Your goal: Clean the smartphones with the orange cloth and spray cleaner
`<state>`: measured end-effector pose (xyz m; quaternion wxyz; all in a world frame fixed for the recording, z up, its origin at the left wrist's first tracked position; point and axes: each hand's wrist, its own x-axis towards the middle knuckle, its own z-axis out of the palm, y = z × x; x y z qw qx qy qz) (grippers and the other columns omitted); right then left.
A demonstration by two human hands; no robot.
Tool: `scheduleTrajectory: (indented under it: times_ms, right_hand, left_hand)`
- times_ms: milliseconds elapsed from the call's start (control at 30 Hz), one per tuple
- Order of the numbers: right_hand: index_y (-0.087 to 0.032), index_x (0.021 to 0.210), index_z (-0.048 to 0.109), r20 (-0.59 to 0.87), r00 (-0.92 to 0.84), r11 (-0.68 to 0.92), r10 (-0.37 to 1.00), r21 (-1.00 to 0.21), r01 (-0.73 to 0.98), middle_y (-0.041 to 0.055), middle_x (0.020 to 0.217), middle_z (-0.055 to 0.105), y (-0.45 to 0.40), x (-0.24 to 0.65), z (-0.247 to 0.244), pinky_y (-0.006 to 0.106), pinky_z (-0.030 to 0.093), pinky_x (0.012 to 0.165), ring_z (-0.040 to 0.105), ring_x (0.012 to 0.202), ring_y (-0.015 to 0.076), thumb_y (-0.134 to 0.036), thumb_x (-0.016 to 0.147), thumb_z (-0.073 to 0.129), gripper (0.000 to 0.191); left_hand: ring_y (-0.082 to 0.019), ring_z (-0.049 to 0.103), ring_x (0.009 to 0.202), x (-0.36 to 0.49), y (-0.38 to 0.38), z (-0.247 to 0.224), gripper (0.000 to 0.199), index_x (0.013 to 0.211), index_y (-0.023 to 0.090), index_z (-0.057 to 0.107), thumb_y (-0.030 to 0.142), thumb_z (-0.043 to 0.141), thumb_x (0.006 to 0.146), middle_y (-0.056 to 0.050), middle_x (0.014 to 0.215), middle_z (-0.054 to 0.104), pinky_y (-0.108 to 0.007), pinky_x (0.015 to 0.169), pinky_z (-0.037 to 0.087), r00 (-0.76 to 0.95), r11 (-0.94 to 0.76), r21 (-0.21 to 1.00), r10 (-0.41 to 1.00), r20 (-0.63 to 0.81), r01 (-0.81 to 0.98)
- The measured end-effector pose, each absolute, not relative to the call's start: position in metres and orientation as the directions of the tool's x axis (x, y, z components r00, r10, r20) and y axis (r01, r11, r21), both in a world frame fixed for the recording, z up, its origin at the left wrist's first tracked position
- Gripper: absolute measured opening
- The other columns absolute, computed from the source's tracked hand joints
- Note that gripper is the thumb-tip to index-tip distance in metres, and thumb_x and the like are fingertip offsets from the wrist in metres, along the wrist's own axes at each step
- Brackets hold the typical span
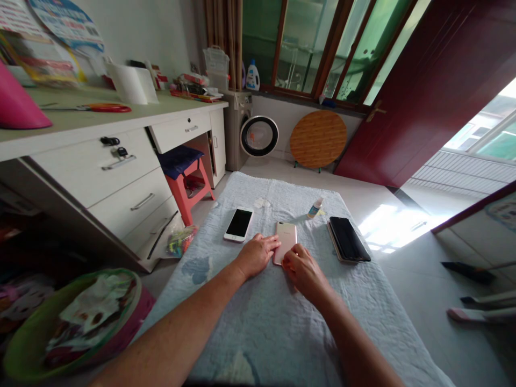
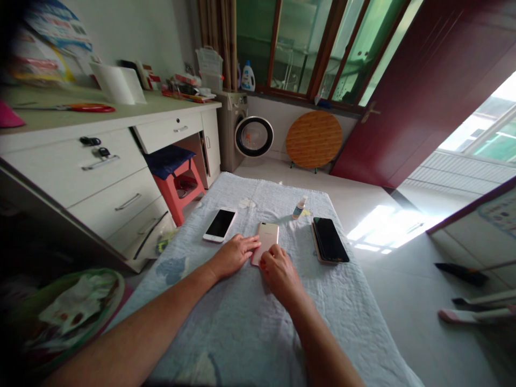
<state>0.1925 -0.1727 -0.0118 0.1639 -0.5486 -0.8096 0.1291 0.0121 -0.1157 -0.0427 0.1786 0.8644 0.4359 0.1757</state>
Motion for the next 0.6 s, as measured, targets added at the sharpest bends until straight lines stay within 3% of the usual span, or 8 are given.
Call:
scheduleTrajectory:
  times_ms: [267, 600]
  right_hand:
    - [-0.019, 0.084, 0.063, 0.124, -0.335, 0.355, 0.934, -0.422, 0.834, 0.0034, 0.09, 0.052, -0.174, 0.216, -0.021, 0.025, 0.043, 0.076, 0.052, 0.081, 0.0144, -0.013, 0.087, 0.053, 0.011]
    - [-0.018, 0.081, 0.062, 0.152, -0.375, 0.404, 0.915, -0.322, 0.856, 0.005, 0.089, 0.053, -0.171, 0.195, -0.017, 0.025, 0.04, 0.075, 0.05, 0.082, 0.0155, -0.011, 0.087, 0.052, 0.014]
  left_hand:
    - [-0.021, 0.056, 0.1, 0.012, -0.117, -0.043, 0.043, 0.125, 0.026, 0.061, 0.013, 0.052, 0.086, 0.001, 0.139, 0.054, -0.035, 0.097, 0.044, 0.558, -0.557, 0.463, 0.816, 0.151, 0.69]
    - [-0.02, 0.056, 0.101, 0.013, -0.117, -0.04, 0.044, 0.125, 0.026, 0.061, 0.013, 0.05, 0.085, 0.002, 0.139, 0.054, -0.035, 0.098, 0.044, 0.542, -0.534, 0.487, 0.829, 0.14, 0.691]
